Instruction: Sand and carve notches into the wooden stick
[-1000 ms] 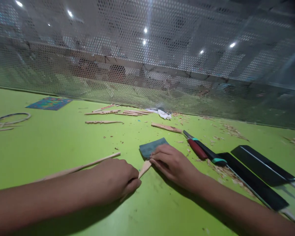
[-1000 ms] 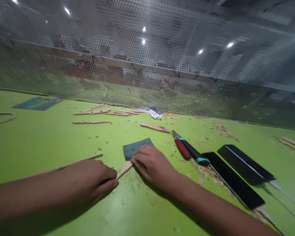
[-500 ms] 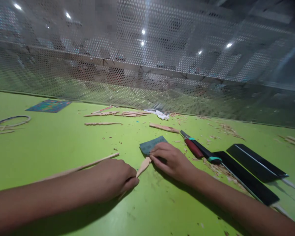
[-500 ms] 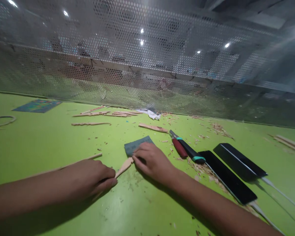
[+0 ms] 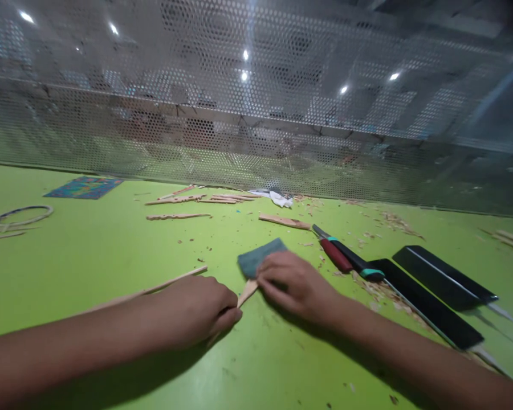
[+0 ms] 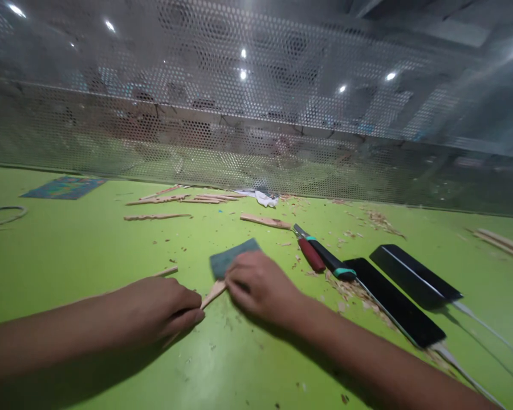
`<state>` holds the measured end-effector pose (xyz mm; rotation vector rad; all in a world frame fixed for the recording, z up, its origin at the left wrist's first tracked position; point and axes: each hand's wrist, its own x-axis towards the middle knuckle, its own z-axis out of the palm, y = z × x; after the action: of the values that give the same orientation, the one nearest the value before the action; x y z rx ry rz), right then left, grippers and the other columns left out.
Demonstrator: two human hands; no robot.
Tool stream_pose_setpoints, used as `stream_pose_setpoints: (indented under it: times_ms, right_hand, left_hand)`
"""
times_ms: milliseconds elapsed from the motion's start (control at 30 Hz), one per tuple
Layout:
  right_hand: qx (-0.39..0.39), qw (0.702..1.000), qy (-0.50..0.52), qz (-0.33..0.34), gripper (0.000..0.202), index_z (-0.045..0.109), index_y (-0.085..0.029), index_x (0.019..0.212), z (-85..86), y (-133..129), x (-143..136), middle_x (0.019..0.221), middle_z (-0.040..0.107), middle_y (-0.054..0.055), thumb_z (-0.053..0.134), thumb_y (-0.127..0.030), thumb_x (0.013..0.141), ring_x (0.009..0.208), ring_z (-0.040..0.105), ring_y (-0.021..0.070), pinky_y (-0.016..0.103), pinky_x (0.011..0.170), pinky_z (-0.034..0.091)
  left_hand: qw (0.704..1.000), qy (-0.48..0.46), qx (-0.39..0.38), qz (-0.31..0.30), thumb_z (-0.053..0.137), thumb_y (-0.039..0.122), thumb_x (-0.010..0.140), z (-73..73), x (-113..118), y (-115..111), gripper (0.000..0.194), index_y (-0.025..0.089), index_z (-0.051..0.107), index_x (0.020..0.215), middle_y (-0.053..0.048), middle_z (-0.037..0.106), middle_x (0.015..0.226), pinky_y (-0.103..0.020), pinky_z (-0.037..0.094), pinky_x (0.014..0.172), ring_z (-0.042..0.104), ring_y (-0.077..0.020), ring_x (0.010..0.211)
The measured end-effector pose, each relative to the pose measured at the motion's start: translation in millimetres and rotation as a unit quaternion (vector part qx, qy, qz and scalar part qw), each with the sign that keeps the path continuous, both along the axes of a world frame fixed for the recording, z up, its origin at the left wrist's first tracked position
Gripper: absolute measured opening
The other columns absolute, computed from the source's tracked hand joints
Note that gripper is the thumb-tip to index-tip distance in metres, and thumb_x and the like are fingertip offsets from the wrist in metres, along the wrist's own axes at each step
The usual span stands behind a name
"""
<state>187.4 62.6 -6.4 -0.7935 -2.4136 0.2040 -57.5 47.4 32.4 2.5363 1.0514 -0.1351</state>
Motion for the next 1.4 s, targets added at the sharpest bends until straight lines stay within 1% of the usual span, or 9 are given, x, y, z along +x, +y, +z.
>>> stream_pose_setpoints:
  times_ms: [67, 200, 333, 567, 767, 933, 1067, 1233, 1400]
  right_hand:
    - [-0.015, 0.998, -0.003, 0.056, 0.018, 0.077, -0.018, 0.098, 0.2, 0.6, 0.4, 0.095, 0.078, 0.008, 0.060, -0.021, 0.103, 0.091, 0.070, 0.0206, 0.037, 0.086, 0.057]
    - [0.009, 1.000, 0.017, -0.020, 0.019, 0.078, -0.018, 0.095, -1.9, 1.4, 1.8, 0.093, 0.079, 0.009, 0.060, -0.020, 0.102, 0.090, 0.071, 0.0227, 0.041, 0.085, 0.058]
    - [0.017, 0.999, -0.011, 0.029, 0.016, 0.079, -0.021, 0.102, -4.6, 8.0, 6.4, 0.100, 0.080, 0.006, 0.063, -0.023, 0.102, 0.096, 0.073, 0.0197, 0.037, 0.092, 0.059]
    - [0.060, 0.991, 0.019, -0.120, 0.022, 0.079, -0.021, 0.105, -7.6, 40.5, 36.9, 0.106, 0.081, 0.011, 0.057, -0.026, 0.104, 0.103, 0.074, 0.0279, 0.050, 0.095, 0.058]
    - [0.055, 0.982, 0.011, -0.181, 0.025, 0.073, -0.016, 0.112, -11.2, 51.9, 49.2, 0.112, 0.076, 0.017, 0.054, -0.012, 0.097, 0.111, 0.070, 0.0332, 0.063, 0.099, 0.054]
    - [0.011, 0.996, -0.056, -0.066, 0.038, 0.069, -0.024, 0.130, 2.4, 36.4, 37.0, 0.142, 0.067, 0.012, 0.061, -0.011, 0.095, 0.141, 0.054, 0.0277, 0.057, 0.119, 0.042]
    - [-0.043, 0.995, -0.090, 0.028, 0.022, 0.071, -0.022, 0.123, 11.0, 28.3, 25.0, 0.128, 0.073, 0.011, 0.058, -0.023, 0.106, 0.130, 0.060, 0.0252, 0.051, 0.118, 0.042]
    - [-0.045, 0.995, -0.086, 0.031, 0.015, 0.068, -0.019, 0.099, 8.0, 30.9, 17.7, 0.099, 0.071, 0.006, 0.056, -0.013, 0.105, 0.098, 0.065, 0.0198, 0.034, 0.088, 0.054]
    - [0.015, 0.994, -0.087, 0.056, 0.023, 0.069, -0.021, 0.111, 18.6, 23.4, 17.5, 0.123, 0.070, 0.010, 0.055, -0.006, 0.103, 0.119, 0.063, 0.0213, 0.037, 0.102, 0.053]
  left_hand:
    - [1.000, -0.004, 0.007, -0.005, 0.047, 0.035, 0.105, -1.4, -0.8, 1.1, 0.037, 0.022, 0.068, 0.078, -0.001, 0.067, 0.066, -0.028, 0.028, 0.053, 0.048, -0.0143, 0.050]
    - [1.000, 0.009, -0.005, -0.009, 0.046, 0.034, 0.105, 1.0, 0.3, 1.8, 0.038, 0.020, 0.067, 0.076, -0.002, 0.065, 0.065, -0.029, 0.026, 0.052, 0.045, -0.0142, 0.050]
    - [1.000, 0.014, -0.012, 0.000, 0.046, 0.035, 0.105, 4.4, 2.1, 1.4, 0.040, 0.020, 0.067, 0.075, -0.002, 0.064, 0.065, -0.029, 0.027, 0.051, 0.047, -0.0141, 0.051]
    - [1.000, 0.008, -0.015, -0.002, 0.047, 0.035, 0.103, 10.0, 2.7, 1.0, 0.038, 0.020, 0.068, 0.074, -0.001, 0.062, 0.064, -0.030, 0.028, 0.053, 0.044, -0.0141, 0.051]
    - [0.995, 0.032, -0.078, 0.053, 0.050, 0.058, 0.099, 15.0, 7.8, 10.9, 0.047, 0.021, 0.066, 0.073, -0.002, 0.062, 0.065, -0.029, 0.029, 0.050, 0.049, -0.0155, 0.053]
    - [0.995, -0.044, -0.014, 0.093, 0.037, 0.049, 0.105, 1.2, 15.2, 22.6, 0.045, 0.018, 0.062, 0.082, -0.004, 0.065, 0.072, -0.029, 0.033, 0.055, 0.055, -0.0176, 0.061]
    - [0.993, -0.071, -0.017, 0.096, 0.036, 0.049, 0.106, -4.9, 16.4, 25.3, 0.043, 0.019, 0.061, 0.088, -0.004, 0.067, 0.079, -0.030, 0.038, 0.060, 0.058, -0.0193, 0.068]
    - [0.990, -0.077, -0.044, 0.110, 0.040, 0.054, 0.104, -1.7, 16.9, 22.6, 0.041, 0.020, 0.062, 0.096, -0.004, 0.069, 0.084, -0.030, 0.040, 0.061, 0.059, -0.0205, 0.071]
    - [0.977, -0.154, -0.118, 0.091, 0.040, 0.056, 0.105, 2.1, 20.7, 20.7, 0.044, 0.020, 0.057, 0.087, 0.000, 0.058, 0.080, -0.030, 0.042, 0.066, 0.053, -0.0175, 0.073]
